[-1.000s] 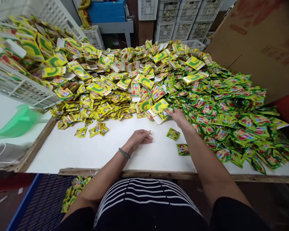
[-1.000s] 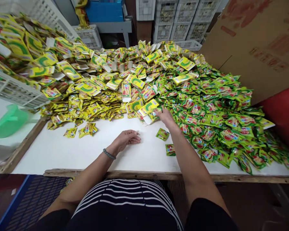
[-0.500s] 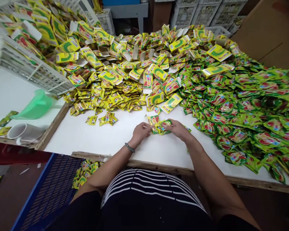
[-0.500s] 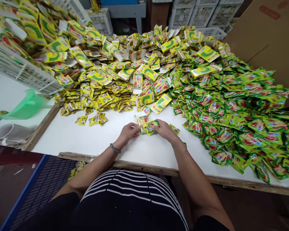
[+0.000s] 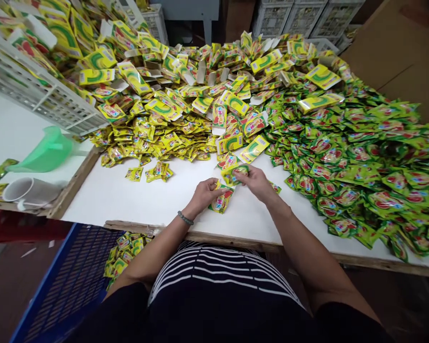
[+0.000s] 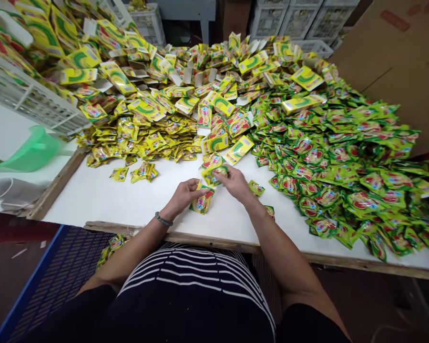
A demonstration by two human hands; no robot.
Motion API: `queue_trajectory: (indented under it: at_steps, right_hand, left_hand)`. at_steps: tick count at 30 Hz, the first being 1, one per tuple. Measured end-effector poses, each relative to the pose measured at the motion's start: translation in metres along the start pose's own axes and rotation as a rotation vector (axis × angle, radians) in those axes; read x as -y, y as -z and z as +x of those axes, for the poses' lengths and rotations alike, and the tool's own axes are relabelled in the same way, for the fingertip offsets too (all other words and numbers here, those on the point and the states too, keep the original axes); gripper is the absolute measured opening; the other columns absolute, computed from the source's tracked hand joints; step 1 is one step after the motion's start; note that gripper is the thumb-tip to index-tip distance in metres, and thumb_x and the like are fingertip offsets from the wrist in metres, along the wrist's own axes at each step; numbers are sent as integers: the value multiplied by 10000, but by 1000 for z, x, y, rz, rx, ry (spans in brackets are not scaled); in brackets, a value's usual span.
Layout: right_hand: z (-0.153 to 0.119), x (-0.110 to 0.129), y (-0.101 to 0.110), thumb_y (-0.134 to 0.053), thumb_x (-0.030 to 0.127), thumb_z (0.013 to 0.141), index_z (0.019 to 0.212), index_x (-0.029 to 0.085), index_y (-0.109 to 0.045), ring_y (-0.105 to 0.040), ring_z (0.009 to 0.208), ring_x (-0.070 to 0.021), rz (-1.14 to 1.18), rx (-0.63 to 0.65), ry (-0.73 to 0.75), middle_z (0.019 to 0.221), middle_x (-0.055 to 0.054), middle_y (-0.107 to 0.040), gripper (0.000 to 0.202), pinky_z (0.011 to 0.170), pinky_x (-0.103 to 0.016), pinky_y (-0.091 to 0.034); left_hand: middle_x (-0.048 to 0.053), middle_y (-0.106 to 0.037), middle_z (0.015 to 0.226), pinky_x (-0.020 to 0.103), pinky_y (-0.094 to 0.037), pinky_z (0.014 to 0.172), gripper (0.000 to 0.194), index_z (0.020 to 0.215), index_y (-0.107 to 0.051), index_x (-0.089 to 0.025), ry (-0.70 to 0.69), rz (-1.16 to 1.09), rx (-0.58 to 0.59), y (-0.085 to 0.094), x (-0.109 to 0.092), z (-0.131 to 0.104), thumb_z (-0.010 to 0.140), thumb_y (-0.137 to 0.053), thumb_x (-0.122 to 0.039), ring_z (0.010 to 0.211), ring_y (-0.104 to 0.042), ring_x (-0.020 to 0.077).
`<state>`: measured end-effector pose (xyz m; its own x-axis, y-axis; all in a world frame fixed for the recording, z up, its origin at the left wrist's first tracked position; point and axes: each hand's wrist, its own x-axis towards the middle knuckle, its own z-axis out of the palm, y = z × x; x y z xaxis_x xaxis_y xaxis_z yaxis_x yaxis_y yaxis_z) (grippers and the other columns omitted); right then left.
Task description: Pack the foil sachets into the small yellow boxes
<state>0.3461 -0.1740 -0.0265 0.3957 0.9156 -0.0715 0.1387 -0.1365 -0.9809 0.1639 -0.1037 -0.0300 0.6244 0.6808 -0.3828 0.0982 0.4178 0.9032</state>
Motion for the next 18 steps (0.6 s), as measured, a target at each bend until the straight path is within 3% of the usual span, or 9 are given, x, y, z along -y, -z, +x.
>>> queue_trajectory:
  at_steps: [4,10,15,18]
  right_hand:
    - [-3,5,3,-649,455,748,898,212,-677,-614,805,-206,-202,165,-20,824,-15,-699,287,743,-314,-490]
    - [-5,8,9,-621,453,758,899,219,-680,-607,772,-198,-139,282,-23,812,-6,-695,280,708,-295,-468]
    - [-1,29,6,-624,387,753,718,213,-667,-537,677,-168,-541,426,25,669,0,-629,183,641,-269,-388]
    - [-3,34,-6,-671,340,724,711,213,-653,-541,718,-167,-606,438,112,719,-4,-626,128,659,-265,-373]
  left_hand:
    - [7,-708,741,241,-491,620,481,857,-594,-135,45,-84,32,-3,4,-10,518,-873,-333,619,-640,119]
    - [8,-713,741,247,-501,636,485,854,-593,-134,90,-150,-1,1,9,-22,515,-876,-334,618,-644,118]
    - [-2,-704,750,227,-484,627,488,873,-593,-134,91,-104,73,-2,12,-30,530,-869,-344,623,-632,103]
    - [-7,-691,759,239,-490,651,480,895,-593,-139,87,-65,115,-4,18,-34,549,-859,-339,654,-634,111]
